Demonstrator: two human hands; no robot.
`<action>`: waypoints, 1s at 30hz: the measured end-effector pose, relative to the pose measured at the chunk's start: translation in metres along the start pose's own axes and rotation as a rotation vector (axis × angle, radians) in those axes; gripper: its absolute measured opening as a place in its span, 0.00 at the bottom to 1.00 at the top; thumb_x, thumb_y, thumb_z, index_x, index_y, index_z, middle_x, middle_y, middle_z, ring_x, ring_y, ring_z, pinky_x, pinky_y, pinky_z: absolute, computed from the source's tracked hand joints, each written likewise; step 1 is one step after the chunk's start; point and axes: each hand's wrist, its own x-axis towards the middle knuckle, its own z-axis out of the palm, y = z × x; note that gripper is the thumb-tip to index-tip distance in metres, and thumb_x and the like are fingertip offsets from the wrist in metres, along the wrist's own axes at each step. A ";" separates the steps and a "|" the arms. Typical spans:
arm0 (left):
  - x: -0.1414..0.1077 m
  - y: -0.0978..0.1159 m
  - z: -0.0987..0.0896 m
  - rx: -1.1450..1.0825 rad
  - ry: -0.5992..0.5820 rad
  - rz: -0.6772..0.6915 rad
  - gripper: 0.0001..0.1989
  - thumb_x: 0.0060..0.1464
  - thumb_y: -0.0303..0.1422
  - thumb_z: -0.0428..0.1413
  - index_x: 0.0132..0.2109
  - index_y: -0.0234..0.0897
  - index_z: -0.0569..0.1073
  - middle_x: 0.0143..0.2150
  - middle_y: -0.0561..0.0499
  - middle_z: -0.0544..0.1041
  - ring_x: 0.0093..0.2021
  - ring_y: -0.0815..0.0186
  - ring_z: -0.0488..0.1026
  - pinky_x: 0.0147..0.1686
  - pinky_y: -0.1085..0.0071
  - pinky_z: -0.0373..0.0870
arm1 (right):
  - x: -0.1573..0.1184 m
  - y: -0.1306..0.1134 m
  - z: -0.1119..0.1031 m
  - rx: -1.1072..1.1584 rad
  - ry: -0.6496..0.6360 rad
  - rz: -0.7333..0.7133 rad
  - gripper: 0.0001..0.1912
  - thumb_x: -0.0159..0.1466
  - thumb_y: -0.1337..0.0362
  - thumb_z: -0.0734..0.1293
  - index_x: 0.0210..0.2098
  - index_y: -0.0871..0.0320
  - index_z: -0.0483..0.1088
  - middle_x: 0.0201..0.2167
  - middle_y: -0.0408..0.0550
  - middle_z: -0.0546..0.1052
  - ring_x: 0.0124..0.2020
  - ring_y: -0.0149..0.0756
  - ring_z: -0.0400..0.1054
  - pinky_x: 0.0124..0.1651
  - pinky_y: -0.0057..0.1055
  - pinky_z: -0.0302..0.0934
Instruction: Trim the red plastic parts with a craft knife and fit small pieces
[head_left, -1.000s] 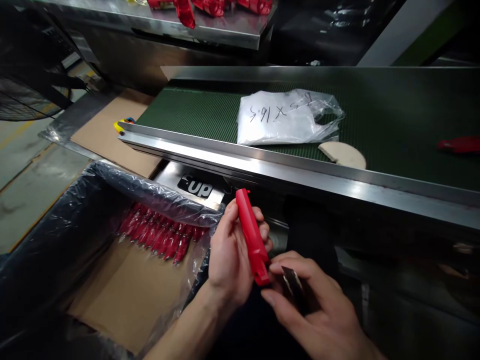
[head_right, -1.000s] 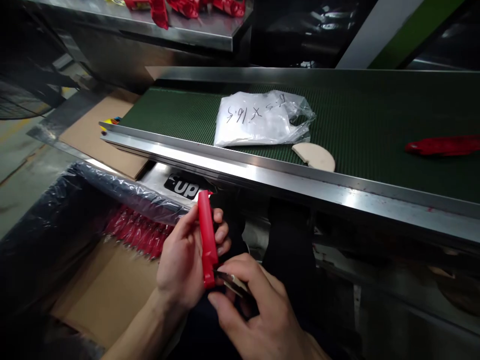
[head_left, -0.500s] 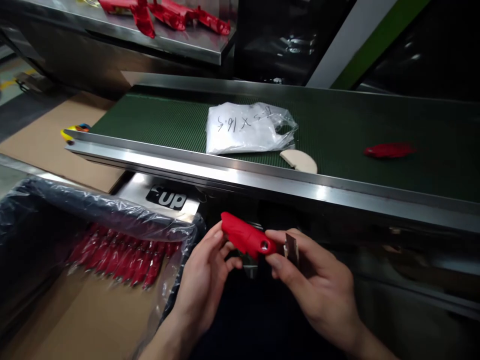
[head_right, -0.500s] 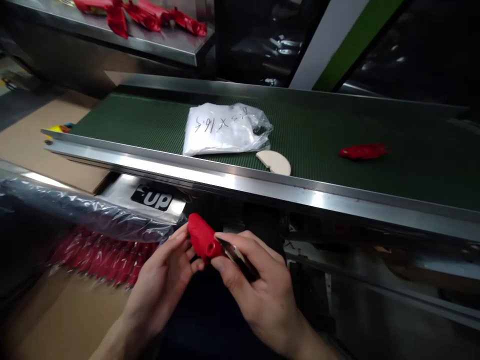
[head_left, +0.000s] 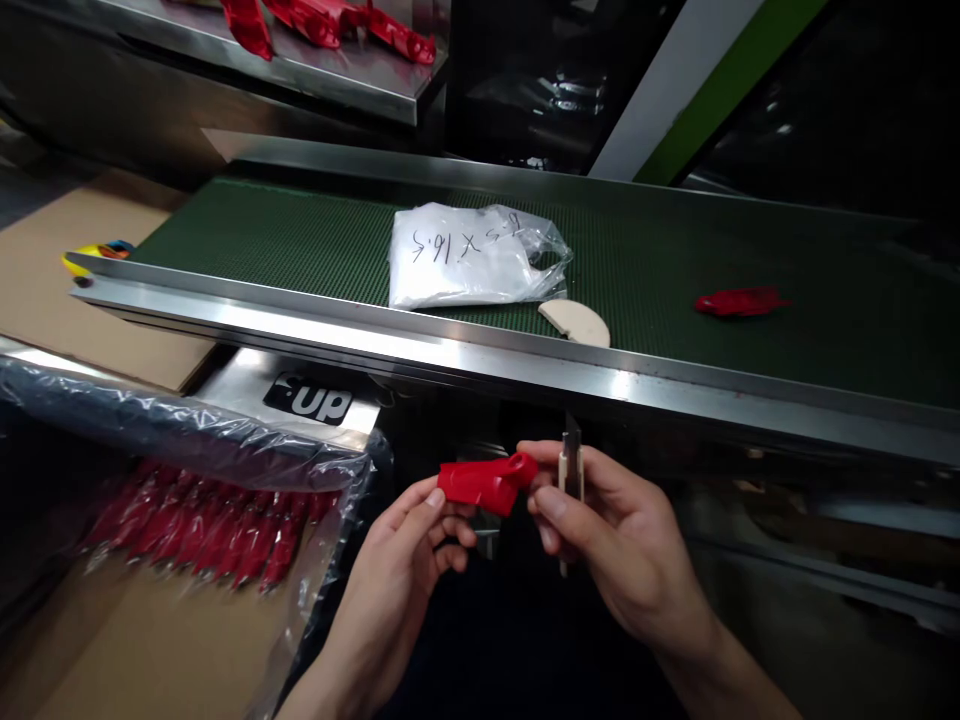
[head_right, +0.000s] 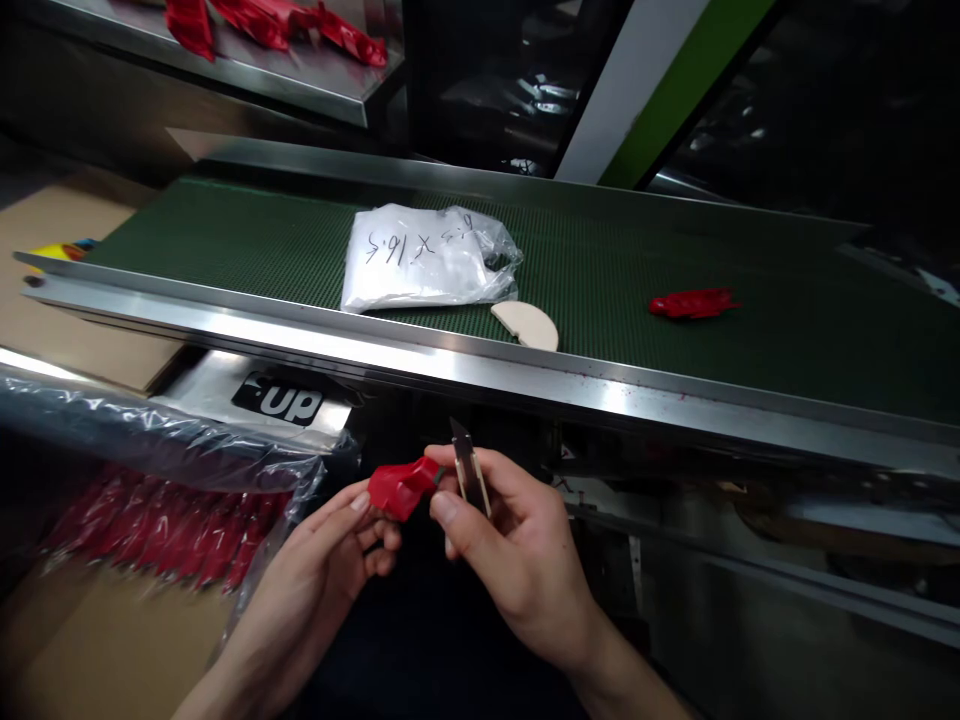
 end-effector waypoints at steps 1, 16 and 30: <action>0.001 -0.001 -0.001 -0.015 -0.018 -0.022 0.12 0.62 0.36 0.56 0.48 0.33 0.74 0.39 0.46 0.72 0.34 0.66 0.68 0.30 0.73 0.65 | 0.000 -0.001 0.000 0.038 -0.025 0.018 0.14 0.66 0.59 0.67 0.51 0.50 0.73 0.29 0.40 0.72 0.25 0.24 0.66 0.27 0.22 0.61; -0.003 0.004 -0.004 0.046 0.111 0.325 0.09 0.60 0.32 0.58 0.48 0.41 0.73 0.35 0.50 0.74 0.35 0.65 0.70 0.32 0.73 0.68 | -0.003 -0.006 -0.002 -0.086 -0.035 0.004 0.13 0.66 0.60 0.68 0.50 0.49 0.72 0.26 0.38 0.71 0.26 0.24 0.68 0.28 0.20 0.64; -0.006 0.000 -0.010 0.098 0.155 0.454 0.11 0.58 0.36 0.61 0.47 0.38 0.75 0.32 0.50 0.76 0.31 0.68 0.72 0.31 0.74 0.70 | 0.002 0.011 -0.012 -0.046 0.026 0.021 0.14 0.66 0.58 0.68 0.51 0.45 0.72 0.27 0.37 0.71 0.26 0.22 0.66 0.27 0.17 0.60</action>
